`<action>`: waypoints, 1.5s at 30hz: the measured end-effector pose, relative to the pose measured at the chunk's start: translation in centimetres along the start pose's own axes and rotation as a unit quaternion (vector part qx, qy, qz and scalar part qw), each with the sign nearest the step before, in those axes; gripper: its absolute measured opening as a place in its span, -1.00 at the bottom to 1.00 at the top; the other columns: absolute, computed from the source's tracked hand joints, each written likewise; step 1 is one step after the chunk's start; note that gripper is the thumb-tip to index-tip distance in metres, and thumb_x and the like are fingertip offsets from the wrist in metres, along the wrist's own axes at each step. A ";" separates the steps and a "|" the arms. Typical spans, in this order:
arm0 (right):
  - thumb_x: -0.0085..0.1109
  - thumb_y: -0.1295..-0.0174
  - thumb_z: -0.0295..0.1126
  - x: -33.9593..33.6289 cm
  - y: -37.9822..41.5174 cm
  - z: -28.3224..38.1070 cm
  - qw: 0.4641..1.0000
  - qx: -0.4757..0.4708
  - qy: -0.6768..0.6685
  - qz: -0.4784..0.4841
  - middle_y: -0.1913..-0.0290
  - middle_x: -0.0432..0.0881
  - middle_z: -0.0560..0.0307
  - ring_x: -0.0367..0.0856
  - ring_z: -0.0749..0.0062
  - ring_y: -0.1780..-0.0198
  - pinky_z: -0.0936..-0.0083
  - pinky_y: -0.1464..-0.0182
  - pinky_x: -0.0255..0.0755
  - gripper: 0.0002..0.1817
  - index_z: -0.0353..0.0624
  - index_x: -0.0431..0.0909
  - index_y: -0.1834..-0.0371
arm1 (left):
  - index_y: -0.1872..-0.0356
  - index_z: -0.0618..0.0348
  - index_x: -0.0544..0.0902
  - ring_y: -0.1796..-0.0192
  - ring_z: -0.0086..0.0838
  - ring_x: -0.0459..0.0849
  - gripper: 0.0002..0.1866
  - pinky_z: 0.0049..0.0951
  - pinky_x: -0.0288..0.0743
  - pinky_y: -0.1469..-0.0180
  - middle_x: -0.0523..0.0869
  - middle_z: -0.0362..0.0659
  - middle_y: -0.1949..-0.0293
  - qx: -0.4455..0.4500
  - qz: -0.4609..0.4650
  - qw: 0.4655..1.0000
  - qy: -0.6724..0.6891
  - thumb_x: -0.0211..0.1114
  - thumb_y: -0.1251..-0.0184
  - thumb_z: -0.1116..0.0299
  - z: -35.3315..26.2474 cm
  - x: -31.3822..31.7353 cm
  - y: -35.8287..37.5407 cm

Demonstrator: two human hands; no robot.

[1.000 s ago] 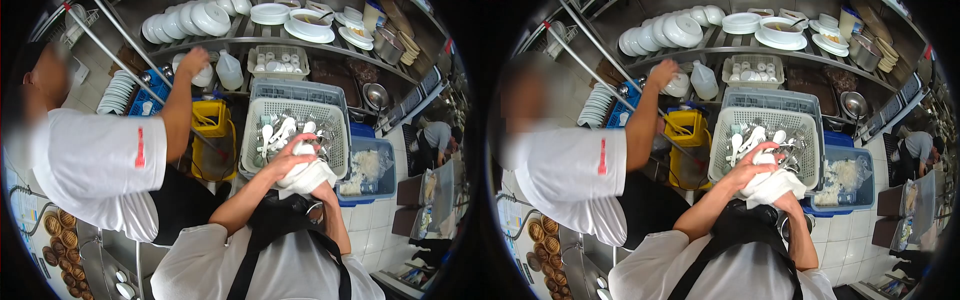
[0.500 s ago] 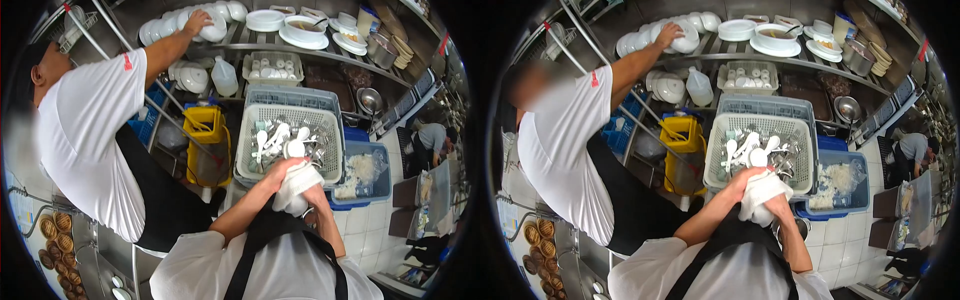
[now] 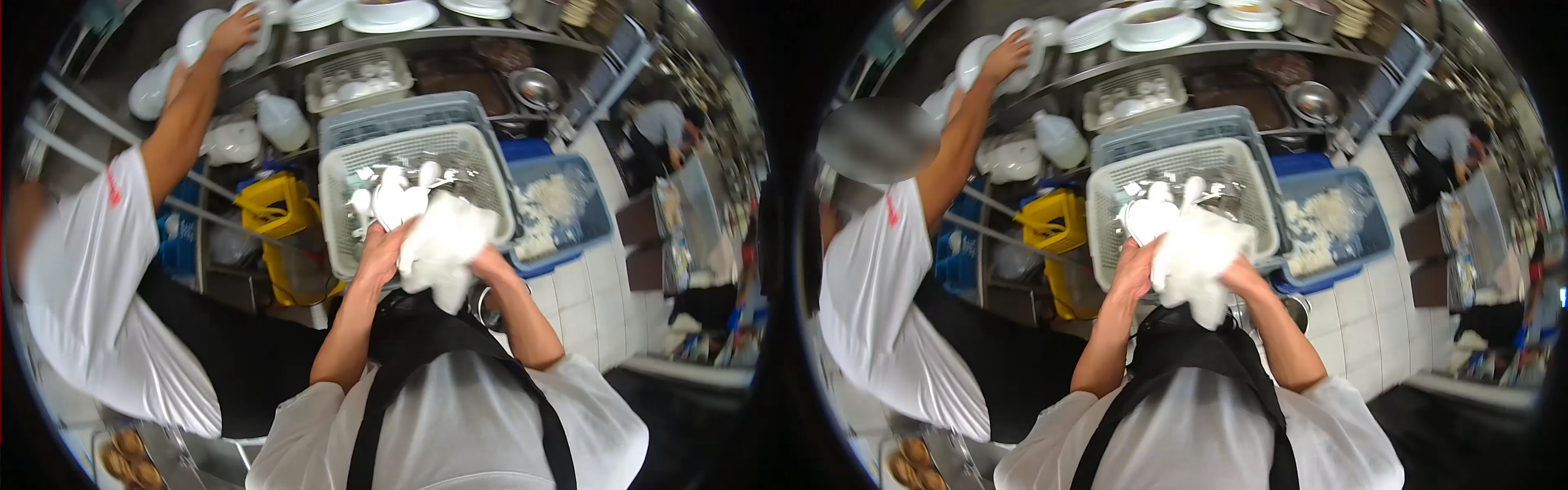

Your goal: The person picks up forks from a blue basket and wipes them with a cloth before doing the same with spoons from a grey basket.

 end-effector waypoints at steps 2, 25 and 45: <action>0.10 -0.19 -0.40 -0.2 -1.3 0.6 0.985 -0.047 0.143 -0.083 0.00 0.57 0.02 0.52 0.28 -0.06 0.40 -0.12 0.39 -0.66 -0.30 0.49 -0.02 | -0.08 0.37 0.48 0.03 -0.43 0.65 -0.68 -0.44 0.56 0.02 0.63 -0.07 0.02 -0.008 0.054 0.998 -0.023 0.10 -0.31 0.55 2.4 1.1 -0.5; -0.29 -0.41 -0.07 1.3 0.6 -3.3 0.852 0.214 -0.362 -0.311 0.01 0.55 0.07 0.55 0.27 0.05 0.21 -0.01 0.46 -0.55 -0.14 0.38 -0.13 | 0.04 0.39 0.55 0.40 -0.56 0.55 -0.68 -0.53 0.40 0.43 0.65 -0.13 0.27 0.107 0.004 0.973 -0.206 0.27 -0.18 0.49 0.5 3.2 3.5; -0.03 -0.29 -0.34 -2.5 -1.2 -0.5 0.981 0.003 -0.041 -0.190 -0.27 0.35 -0.03 0.35 0.22 -0.25 0.44 -0.21 0.30 -0.45 -0.28 0.16 -0.33 | -0.12 0.43 0.43 0.12 -0.33 0.62 -0.52 -0.41 0.52 0.13 0.61 -0.01 0.05 0.036 0.081 0.982 -0.165 0.28 -0.14 0.57 0.5 6.7 0.7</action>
Point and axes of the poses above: each hand's wrist, its own y-axis away from the middle knuckle, its own x-axis out of the palm, z = x × y, the point moved 5 cm from there along -y, towards the middle knuckle
